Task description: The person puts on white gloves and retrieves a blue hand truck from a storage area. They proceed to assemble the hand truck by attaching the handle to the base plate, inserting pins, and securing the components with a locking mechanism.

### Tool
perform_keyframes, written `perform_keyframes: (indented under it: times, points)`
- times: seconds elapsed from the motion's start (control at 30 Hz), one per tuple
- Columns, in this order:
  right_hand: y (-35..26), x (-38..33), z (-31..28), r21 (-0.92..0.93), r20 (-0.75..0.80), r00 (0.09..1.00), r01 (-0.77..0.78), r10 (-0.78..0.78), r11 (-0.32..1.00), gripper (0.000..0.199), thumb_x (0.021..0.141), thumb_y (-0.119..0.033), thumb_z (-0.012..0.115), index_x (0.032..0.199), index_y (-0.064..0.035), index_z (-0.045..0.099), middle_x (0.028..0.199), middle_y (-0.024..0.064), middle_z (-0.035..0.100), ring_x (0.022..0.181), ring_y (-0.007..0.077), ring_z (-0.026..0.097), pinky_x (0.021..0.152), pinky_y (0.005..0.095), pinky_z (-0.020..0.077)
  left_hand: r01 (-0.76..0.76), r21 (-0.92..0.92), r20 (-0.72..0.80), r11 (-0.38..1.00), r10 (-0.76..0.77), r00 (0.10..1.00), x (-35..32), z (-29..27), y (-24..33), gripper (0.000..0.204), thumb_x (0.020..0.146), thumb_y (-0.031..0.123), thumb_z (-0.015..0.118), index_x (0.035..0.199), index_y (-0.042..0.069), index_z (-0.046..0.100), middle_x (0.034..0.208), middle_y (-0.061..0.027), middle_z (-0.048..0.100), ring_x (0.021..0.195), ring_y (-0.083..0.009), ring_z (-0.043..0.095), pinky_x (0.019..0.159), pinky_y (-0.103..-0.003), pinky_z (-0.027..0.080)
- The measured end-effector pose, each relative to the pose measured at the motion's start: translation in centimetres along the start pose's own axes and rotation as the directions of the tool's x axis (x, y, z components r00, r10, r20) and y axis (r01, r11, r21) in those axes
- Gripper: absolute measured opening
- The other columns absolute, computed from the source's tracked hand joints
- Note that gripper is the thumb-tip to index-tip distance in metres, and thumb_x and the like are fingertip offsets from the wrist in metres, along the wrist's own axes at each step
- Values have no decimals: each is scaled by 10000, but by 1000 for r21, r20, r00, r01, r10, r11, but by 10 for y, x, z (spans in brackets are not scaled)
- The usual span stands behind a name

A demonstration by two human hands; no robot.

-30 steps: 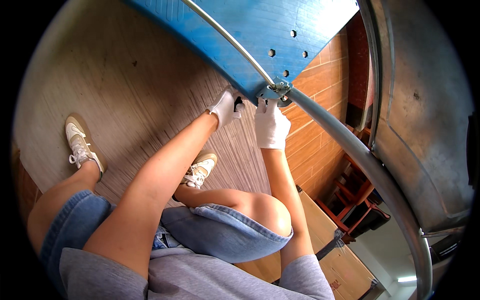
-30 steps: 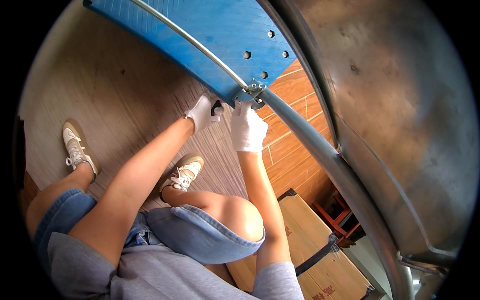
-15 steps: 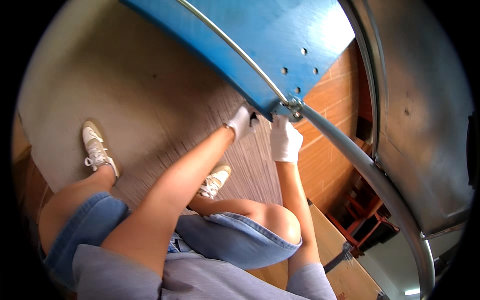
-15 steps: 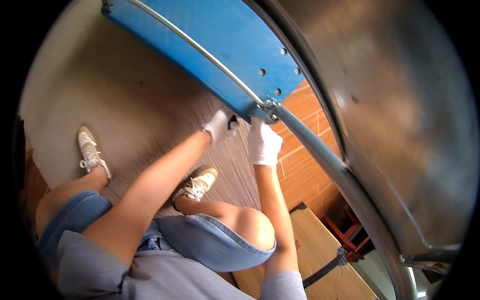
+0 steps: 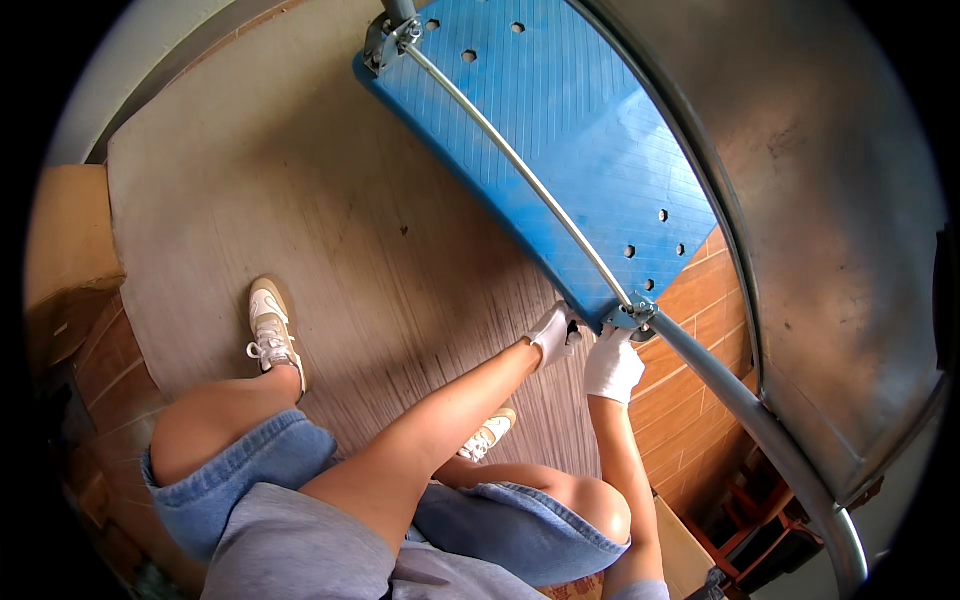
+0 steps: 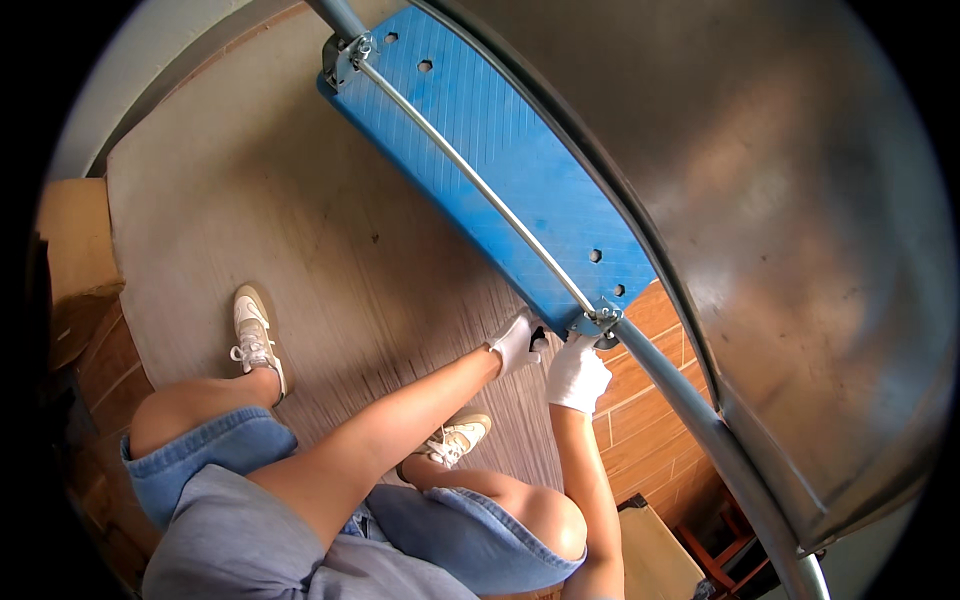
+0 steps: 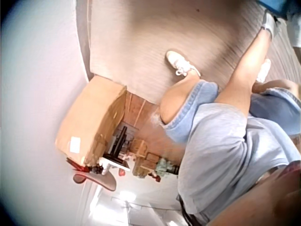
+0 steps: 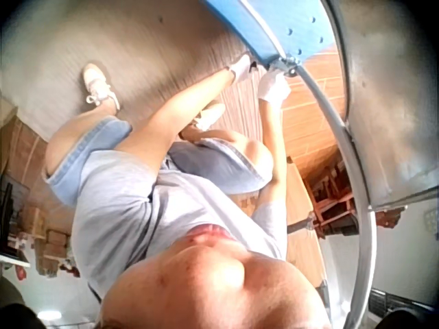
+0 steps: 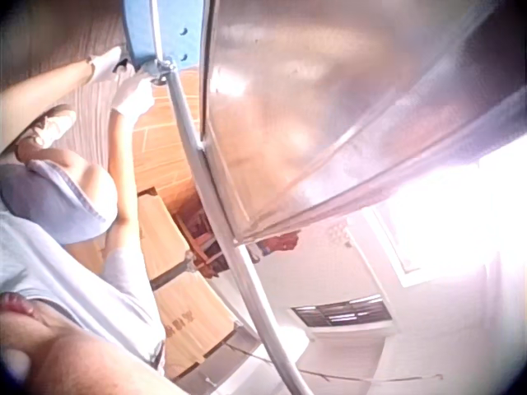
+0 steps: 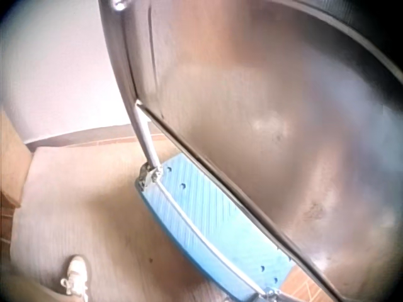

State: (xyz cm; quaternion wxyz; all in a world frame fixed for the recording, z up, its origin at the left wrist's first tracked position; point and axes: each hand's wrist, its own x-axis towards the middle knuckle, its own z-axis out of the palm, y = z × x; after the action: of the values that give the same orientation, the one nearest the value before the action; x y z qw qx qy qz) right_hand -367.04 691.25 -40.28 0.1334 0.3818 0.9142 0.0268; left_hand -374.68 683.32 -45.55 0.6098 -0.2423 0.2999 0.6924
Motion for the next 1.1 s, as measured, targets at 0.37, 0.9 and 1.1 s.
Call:
perform_keyframes:
  times: [0.37,0.9,1.1]
  points:
    - [6,-6,-11,16,26,1000,-17,16,1000,389,945,-380,477,1188,-77,443,645,189,642,597,398,630,535,469,497,56,-26,-52,998,-58,997,12,-5,-12,213,935,312,425,949,138,547,881,-18,580,553,-90,342,471,-238,259]
    - [-22,-1,-27,65,33,986,-168,166,984,364,932,-388,470,1085,-62,521,674,238,640,654,425,638,607,496,508,62,52,-44,997,-59,997,17,-15,-15,395,957,312,260,1000,97,589,1042,-55,652,572,-112,340,542,-260,344]
    - [4,-6,-13,-78,2,1000,27,-27,997,296,898,-429,525,893,-146,612,610,153,631,571,366,626,518,477,488,102,32,-160,994,-95,983,31,-11,-29,356,938,352,292,912,153,586,821,-5,603,602,-105,450,527,-252,376]
